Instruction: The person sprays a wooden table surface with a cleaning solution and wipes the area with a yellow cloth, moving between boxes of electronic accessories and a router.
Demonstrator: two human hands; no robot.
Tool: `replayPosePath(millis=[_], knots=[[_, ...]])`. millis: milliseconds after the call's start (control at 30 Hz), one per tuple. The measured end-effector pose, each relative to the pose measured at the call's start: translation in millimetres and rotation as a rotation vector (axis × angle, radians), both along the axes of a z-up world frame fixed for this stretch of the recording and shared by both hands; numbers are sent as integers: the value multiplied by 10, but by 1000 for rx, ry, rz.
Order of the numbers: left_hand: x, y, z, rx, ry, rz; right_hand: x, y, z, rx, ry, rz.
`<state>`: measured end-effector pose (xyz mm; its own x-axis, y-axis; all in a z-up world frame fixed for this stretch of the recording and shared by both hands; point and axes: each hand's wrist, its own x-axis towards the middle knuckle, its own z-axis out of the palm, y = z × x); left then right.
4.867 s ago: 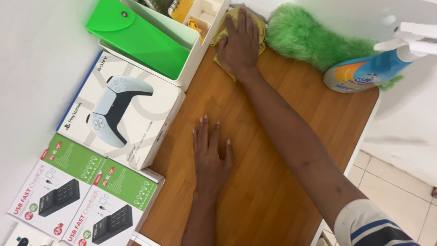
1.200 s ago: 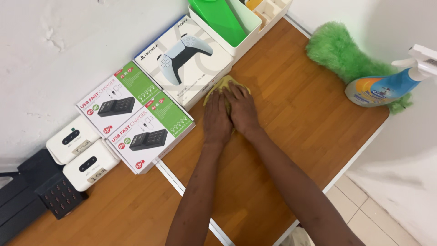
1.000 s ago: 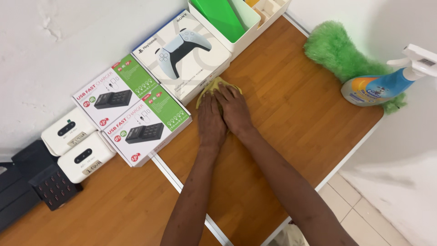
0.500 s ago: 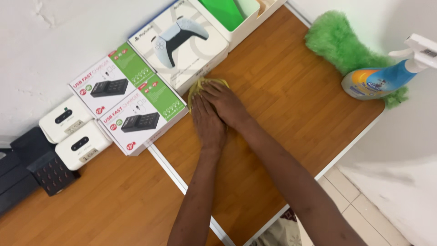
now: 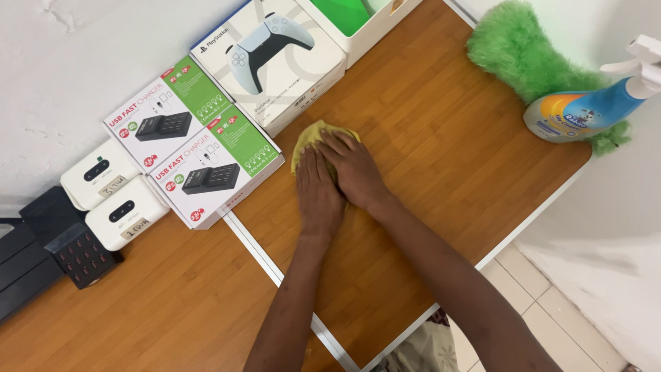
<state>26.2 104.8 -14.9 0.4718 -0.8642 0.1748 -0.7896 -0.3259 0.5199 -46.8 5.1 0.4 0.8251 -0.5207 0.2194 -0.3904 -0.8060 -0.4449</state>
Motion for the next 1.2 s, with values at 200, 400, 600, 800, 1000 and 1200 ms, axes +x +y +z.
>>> replayPosePath(millis=[200,400,600,800,1000,1200], knots=[[-235,244,-19,22,-84,-102,-335,267,35,50,48,-76],[-441,385,71,27,13,-127,-583,427,66,49,7,-97],[-589,546,102,-10,45,-147,-771,591,126,21,41,-121],[-699,794,194,-12,37,-205,-929,853,164,2,80,-145],[-889,1012,292,20,69,-231,-1140,1093,192,39,92,-159],[-1069,1355,291,40,66,-304,-1498,1441,220,47,129,-162]])
